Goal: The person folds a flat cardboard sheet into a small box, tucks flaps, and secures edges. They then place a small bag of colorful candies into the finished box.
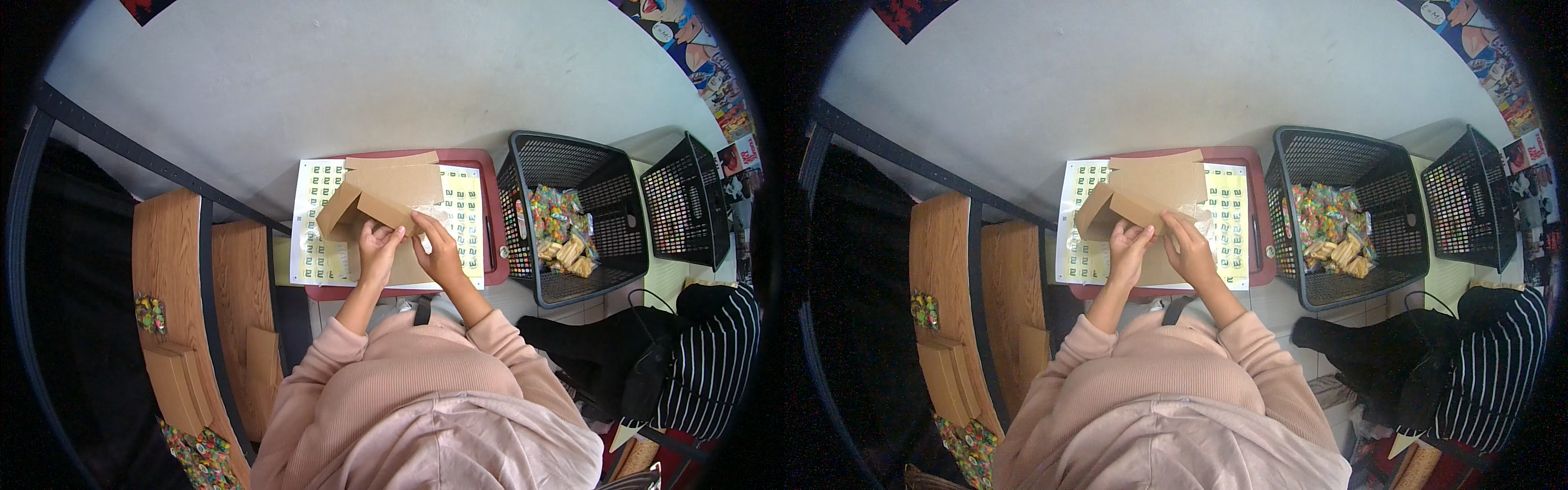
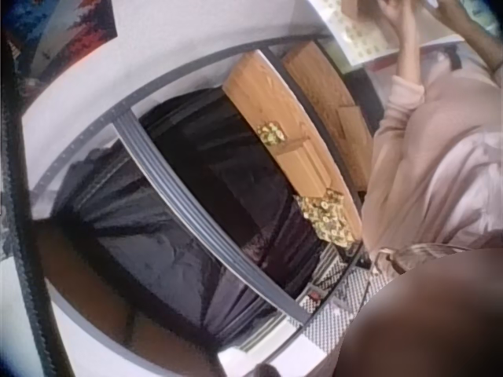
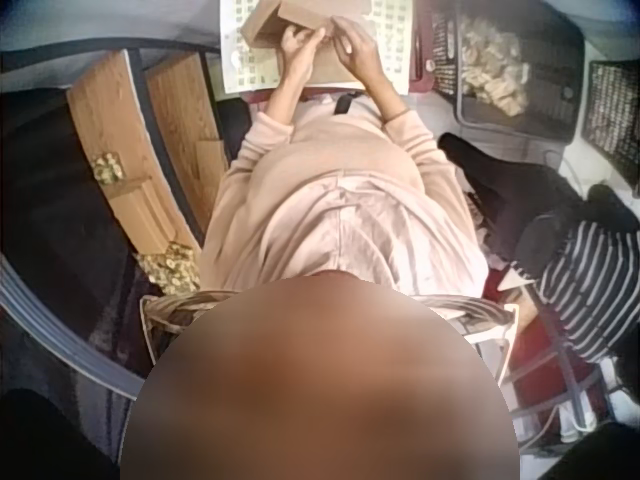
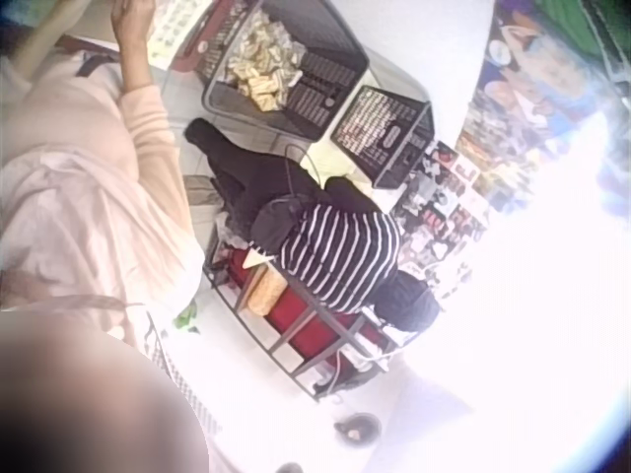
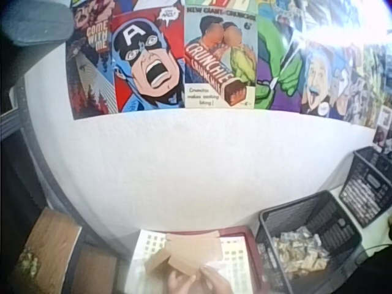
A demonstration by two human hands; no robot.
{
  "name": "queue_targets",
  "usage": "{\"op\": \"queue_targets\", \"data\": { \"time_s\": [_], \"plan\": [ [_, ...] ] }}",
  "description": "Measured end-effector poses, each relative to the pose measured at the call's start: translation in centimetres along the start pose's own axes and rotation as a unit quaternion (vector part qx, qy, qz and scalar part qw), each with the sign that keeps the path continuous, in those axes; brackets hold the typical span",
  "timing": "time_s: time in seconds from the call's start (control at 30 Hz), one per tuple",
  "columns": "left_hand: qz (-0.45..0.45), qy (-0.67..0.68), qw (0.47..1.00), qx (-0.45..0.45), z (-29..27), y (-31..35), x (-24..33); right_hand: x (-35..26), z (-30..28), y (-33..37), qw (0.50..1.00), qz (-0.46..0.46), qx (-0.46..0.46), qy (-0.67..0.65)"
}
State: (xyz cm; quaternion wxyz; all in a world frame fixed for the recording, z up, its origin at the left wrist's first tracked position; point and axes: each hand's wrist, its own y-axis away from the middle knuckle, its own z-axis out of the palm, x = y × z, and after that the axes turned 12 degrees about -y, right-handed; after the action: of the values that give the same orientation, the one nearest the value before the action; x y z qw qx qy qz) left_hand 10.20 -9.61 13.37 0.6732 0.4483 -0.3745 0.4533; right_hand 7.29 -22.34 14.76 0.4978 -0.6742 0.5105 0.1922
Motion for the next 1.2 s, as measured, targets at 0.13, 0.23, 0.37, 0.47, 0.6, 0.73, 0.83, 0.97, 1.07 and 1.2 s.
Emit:
{"op": "queue_targets", "data": {
  "time_s": [0.13, 0.23, 0.37, 0.47, 0.6, 0.73, 0.83, 0.97, 1.07, 1.2],
  "plan": [
    [0.005, 0.024, 1.000, 0.014, 0.3, 0.2, -0.5, -0.1, 0.3, 0.4, 0.999, 0.012, 0.021, -0.021],
    [-0.020, 0.025, 0.999, 0.008, 0.4, 0.5, 0.4, 0.2, 0.2, 0.3, 0.999, -0.011, 0.030, -0.017],
    [-0.022, 0.020, 0.999, 0.013, 0.5, 0.9, 1.4, -0.1, 0.1, 0.2, 0.999, -0.034, 0.004, -0.004],
    [-0.006, 0.032, 0.999, 0.025, 0.5, 0.8, 1.1, -0.2, 0.2, 0.3, 0.999, -0.040, -0.010, 0.004],
    [-0.018, 0.162, 0.986, 0.038, 0.3, 0.7, 1.4, -0.5, -0.5, -0.6, 0.992, -0.056, 0.047, 0.102],
    [-0.067, 0.354, 0.933, -0.001, -1.5, 0.8, 2.8, 1.5, -2.3, -0.4, 0.988, 0.016, 0.077, 0.135],
    [-0.094, 0.441, 0.892, 0.002, -3.2, 0.3, 1.5, 3.3, -3.2, 0.5, 0.991, 0.117, 0.069, -0.018],
    [-0.168, 0.512, 0.840, 0.055, -5.2, -0.8, -0.8, 4.1, -3.8, -0.1, 0.985, 0.118, 0.107, -0.072],
    [-0.209, 0.443, 0.853, 0.182, -3.8, -0.3, -0.4, 5.6, -3.9, -0.3, 0.989, 0.141, 0.046, -0.030],
    [-0.293, 0.330, 0.896, 0.049, -5.7, 0.2, -1.7, 7.9, -3.3, -1.0, 0.975, 0.216, 0.011, -0.055]
  ]
}}
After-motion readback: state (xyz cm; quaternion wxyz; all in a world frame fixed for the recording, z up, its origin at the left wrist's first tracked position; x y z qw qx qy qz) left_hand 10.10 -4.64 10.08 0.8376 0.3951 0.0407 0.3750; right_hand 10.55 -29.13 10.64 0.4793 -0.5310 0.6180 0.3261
